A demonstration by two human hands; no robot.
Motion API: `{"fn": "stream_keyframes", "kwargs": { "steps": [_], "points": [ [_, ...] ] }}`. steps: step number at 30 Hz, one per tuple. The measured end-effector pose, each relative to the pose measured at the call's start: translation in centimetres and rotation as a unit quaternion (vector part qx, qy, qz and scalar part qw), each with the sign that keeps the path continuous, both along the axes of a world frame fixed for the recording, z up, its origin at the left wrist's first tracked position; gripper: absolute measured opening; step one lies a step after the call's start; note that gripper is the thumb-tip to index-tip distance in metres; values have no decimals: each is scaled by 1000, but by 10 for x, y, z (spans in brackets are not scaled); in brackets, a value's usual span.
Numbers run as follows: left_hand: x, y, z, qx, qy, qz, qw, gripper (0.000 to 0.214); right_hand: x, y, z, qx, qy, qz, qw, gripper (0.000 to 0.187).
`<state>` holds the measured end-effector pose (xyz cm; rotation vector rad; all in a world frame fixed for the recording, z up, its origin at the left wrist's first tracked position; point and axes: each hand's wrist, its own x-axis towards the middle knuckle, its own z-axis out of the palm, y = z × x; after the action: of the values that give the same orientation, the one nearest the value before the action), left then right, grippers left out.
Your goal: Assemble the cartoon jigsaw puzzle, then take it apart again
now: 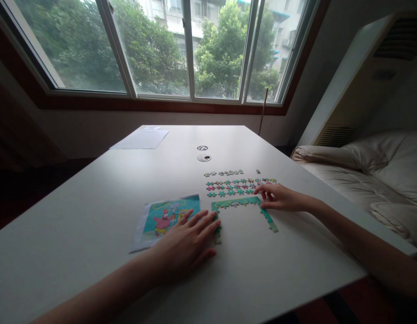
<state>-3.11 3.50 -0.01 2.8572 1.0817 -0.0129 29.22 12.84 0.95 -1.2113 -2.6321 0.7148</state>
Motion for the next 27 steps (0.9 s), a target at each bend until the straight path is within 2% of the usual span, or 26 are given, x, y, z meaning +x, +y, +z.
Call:
{"fn": "stream_keyframes", "kwargs": {
  "steps": [13, 17, 20, 24, 27],
  "points": [
    [7, 4, 5, 3, -21, 3, 1000, 47, -5, -2, 3, 5, -16, -1, 1000, 32],
    [3, 1, 4, -10, 0, 2, 1000, 52, 0, -2, 3, -14, -15, 1, 1000, 34],
    [-3, -3, 1, -14, 12, 0, 1000, 56, 10, -3, 4, -44, -25, -6, 999, 44],
    [-9, -7, 1, -1, 13, -14, 1000, 56, 19, -8, 8, -82, -53, 2, 995, 72],
    [-10, -11, 4, 15, 14, -42, 999, 52, 18, -13, 11, -95, -65, 14, 993, 85]
  ]
}}
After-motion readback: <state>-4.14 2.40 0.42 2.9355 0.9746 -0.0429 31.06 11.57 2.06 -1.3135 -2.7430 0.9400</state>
